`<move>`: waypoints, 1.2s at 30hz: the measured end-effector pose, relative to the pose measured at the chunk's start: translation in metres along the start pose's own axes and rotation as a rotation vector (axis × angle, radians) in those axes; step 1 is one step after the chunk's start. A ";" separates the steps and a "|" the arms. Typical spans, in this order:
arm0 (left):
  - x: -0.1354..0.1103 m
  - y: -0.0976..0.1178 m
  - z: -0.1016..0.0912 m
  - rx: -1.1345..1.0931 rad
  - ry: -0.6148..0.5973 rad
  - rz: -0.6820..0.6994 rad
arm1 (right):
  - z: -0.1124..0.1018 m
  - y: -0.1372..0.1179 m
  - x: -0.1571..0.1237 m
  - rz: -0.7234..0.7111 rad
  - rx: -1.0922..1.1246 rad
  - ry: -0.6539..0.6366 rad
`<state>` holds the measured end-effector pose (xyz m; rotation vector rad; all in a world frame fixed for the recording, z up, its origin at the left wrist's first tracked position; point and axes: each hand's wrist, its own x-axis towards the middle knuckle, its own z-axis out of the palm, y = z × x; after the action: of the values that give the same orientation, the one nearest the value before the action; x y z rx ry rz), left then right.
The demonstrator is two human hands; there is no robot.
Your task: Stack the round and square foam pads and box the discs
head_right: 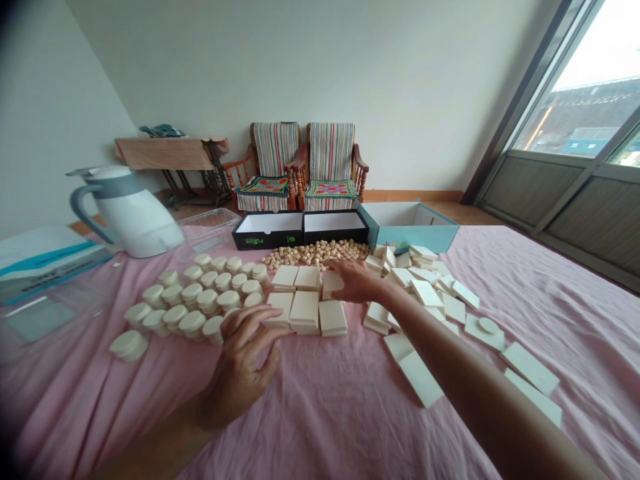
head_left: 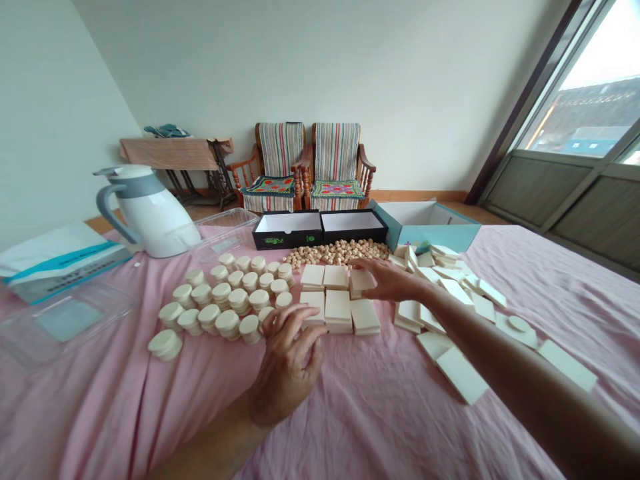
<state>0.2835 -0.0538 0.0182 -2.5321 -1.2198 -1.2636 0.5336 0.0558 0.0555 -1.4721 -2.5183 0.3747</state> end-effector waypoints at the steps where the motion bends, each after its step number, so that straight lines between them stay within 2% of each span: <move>1: 0.000 0.000 0.000 0.000 -0.002 -0.002 | 0.001 0.001 0.001 0.005 0.003 -0.010; 6: -0.001 -0.002 0.001 0.008 -0.013 -0.005 | 0.003 0.003 0.003 0.017 0.019 -0.035; 8: -0.002 -0.002 0.002 0.006 -0.028 -0.003 | 0.002 -0.003 0.000 0.009 0.007 0.022; 12: -0.004 -0.002 0.004 0.001 -0.075 0.003 | -0.001 -0.033 -0.014 -0.047 0.025 0.198; 15: -0.004 -0.002 0.007 0.007 -0.115 0.000 | 0.000 -0.058 -0.021 -0.075 -0.021 0.219; 18: -0.004 -0.002 0.008 0.021 -0.139 -0.004 | 0.004 -0.070 -0.022 -0.071 -0.121 0.204; 23: -0.004 -0.001 0.008 0.027 -0.150 -0.004 | 0.009 -0.072 -0.018 -0.025 -0.168 0.196; 36: -0.004 -0.002 0.010 0.018 -0.159 -0.012 | 0.016 -0.064 -0.019 -0.063 -0.098 0.169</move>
<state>0.2870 -0.0509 0.0081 -2.6600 -1.2712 -1.0652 0.4851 0.0074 0.0598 -1.3898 -2.4724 0.1121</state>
